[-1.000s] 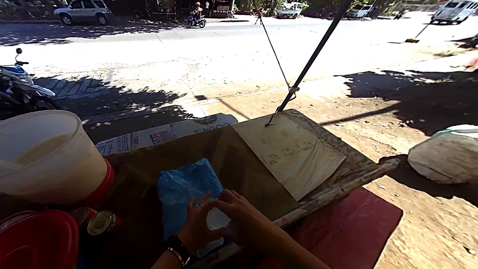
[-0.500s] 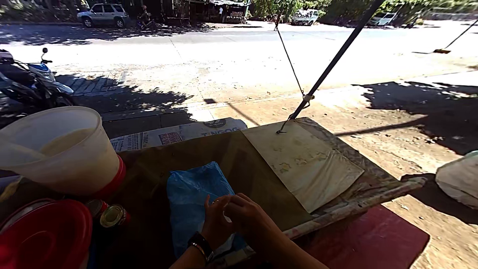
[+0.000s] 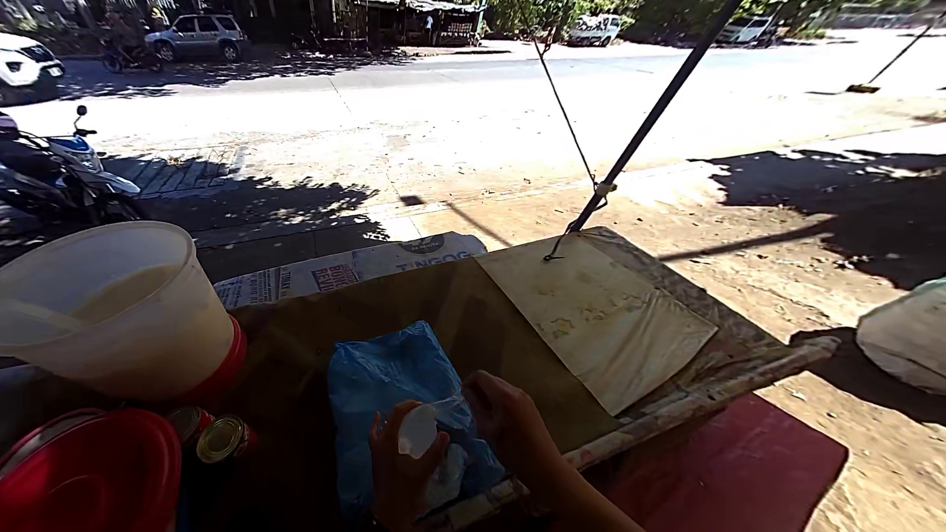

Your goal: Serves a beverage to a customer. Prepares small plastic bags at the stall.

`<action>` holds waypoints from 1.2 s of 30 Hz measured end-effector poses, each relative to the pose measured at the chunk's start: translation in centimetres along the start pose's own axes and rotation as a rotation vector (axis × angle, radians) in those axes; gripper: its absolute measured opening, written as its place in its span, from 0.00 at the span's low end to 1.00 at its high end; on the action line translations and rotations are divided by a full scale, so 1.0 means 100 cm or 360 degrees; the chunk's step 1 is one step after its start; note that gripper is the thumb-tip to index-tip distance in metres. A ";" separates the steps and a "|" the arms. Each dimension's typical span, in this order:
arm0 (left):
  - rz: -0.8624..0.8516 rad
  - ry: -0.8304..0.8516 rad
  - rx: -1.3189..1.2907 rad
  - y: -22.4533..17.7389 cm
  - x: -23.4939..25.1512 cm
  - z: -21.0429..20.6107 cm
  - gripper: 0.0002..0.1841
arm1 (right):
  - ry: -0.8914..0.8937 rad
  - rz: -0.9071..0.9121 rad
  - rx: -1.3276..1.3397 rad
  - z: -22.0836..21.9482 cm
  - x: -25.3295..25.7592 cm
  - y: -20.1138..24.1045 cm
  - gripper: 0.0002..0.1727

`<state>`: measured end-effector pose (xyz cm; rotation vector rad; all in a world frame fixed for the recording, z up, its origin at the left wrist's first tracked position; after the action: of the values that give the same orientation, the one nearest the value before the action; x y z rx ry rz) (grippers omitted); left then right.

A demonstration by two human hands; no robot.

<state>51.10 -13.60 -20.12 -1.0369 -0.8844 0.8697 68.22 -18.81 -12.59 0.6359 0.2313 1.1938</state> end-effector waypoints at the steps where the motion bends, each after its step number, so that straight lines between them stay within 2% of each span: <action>1: 0.0023 0.0004 -0.0024 0.002 0.001 0.001 0.33 | 0.0227 -0.0210 0.0301 0.000 -0.002 0.001 0.11; 3: 0.0092 0.0049 -0.0079 0.003 0.004 0.002 0.38 | 0.0431 -0.0495 0.0825 -0.005 -0.008 0.006 0.13; 5: 0.0139 0.0130 -0.0094 0.002 0.005 0.003 0.41 | 0.0414 -0.0655 0.1148 -0.011 -0.013 0.012 0.13; 9: 0.0074 0.0265 -0.0025 0.000 0.002 -0.001 0.41 | 0.0245 -0.0730 0.1195 -0.019 -0.013 0.012 0.14; 14: 0.0097 0.0397 -0.0068 0.001 0.001 0.000 0.38 | 0.0076 -0.0823 0.1453 -0.020 -0.021 0.014 0.06; 17: 0.0060 0.0408 -0.0155 0.006 0.003 0.001 0.41 | 0.0034 -0.0828 0.1356 -0.036 -0.035 0.009 0.07; 19: 0.0002 0.0405 -0.0242 0.011 0.006 0.001 0.44 | -0.0027 -0.0735 0.1120 -0.043 -0.043 0.010 0.09; 23: 0.0086 0.0409 -0.0365 0.011 0.007 0.001 0.57 | -0.0145 -0.0600 0.0701 -0.051 -0.054 0.013 0.13; 25: 0.0163 0.0380 -0.0358 0.007 0.009 -0.002 0.52 | -0.0116 -0.0620 0.0612 -0.053 -0.056 0.013 0.12; 27: 0.0205 0.0373 -0.0355 0.006 0.009 -0.004 0.43 | 0.0063 -0.0693 0.0509 -0.061 -0.064 0.009 0.11; 30: 0.0141 0.0521 -0.0335 0.005 0.011 -0.002 0.34 | 0.0323 -0.0808 0.0469 -0.094 -0.100 -0.011 0.12; 33: 0.0066 0.0666 -0.0412 0.009 0.013 0.002 0.30 | 0.0293 -0.0803 0.0663 -0.102 -0.110 -0.023 0.12; 36: 0.0011 0.0810 -0.0537 0.015 0.015 0.002 0.29 | 0.0238 -0.0771 0.0908 -0.083 -0.089 -0.029 0.14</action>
<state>51.24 -11.80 -21.19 -1.4729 -0.6003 0.4300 63.19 -24.77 -22.40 0.9202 0.8244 0.6979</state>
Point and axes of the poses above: each hand's wrist, its own x-axis towards the middle knuckle, its own z-axis out of the back of the hand, y = z × x, the point moved 2 cm from there along x, towards the middle knuckle, and after that the axes turned 1 degree about -z, right-handed, at the moved point
